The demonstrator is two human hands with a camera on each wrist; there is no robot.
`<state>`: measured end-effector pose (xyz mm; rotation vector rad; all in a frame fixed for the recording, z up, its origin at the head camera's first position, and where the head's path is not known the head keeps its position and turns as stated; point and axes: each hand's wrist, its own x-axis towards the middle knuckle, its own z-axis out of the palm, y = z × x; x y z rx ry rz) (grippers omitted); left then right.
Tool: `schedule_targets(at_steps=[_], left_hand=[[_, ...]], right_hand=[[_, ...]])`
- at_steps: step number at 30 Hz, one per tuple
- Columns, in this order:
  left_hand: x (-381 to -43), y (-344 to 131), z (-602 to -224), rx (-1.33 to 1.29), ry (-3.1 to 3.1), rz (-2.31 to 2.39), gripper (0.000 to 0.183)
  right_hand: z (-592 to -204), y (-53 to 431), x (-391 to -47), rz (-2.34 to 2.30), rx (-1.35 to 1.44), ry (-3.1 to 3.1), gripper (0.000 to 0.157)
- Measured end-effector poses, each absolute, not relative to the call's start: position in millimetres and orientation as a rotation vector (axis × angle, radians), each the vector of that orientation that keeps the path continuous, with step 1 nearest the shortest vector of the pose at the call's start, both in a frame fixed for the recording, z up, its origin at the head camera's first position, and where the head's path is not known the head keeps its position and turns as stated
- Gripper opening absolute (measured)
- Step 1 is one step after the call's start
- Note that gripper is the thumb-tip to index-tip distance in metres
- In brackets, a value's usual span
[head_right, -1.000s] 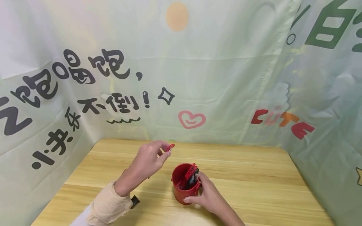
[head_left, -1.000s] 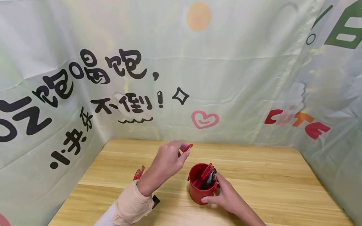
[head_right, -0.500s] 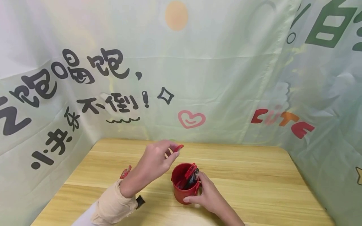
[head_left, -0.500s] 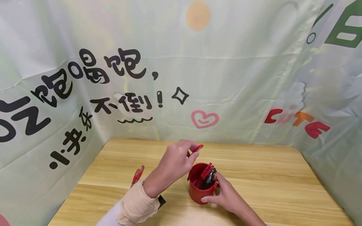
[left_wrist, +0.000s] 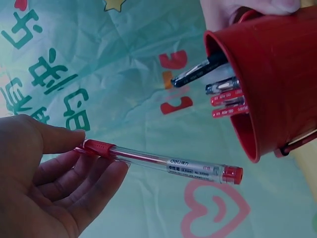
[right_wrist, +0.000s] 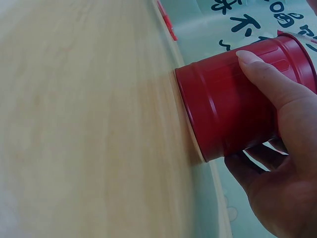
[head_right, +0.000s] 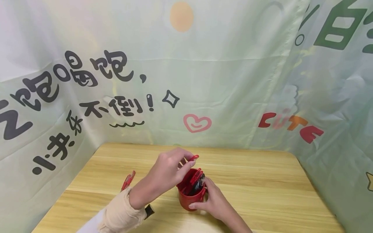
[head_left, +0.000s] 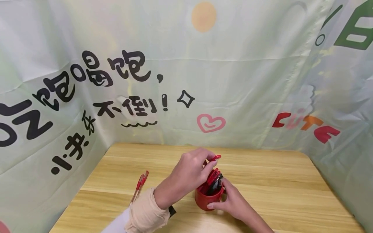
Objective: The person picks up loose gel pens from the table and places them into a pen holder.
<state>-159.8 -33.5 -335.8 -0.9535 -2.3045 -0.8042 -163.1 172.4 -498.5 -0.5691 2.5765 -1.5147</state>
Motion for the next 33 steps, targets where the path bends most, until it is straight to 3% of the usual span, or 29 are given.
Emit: schedule_targets(at_steps=[22,33], left_hand=[[-156.8,-29.7,-372.2,-1.176,-2.202,-0.977,0.013],[-159.2,-27.2,-398.8,-1.223,-2.200,-1.009,0.009]], right_hand=[[-500.7,173.4,-163.2,-1.537,-0.665,2.575,0.091],[-502.0,174.4,-160.7,-1.548,-0.703,2.617,0.083]])
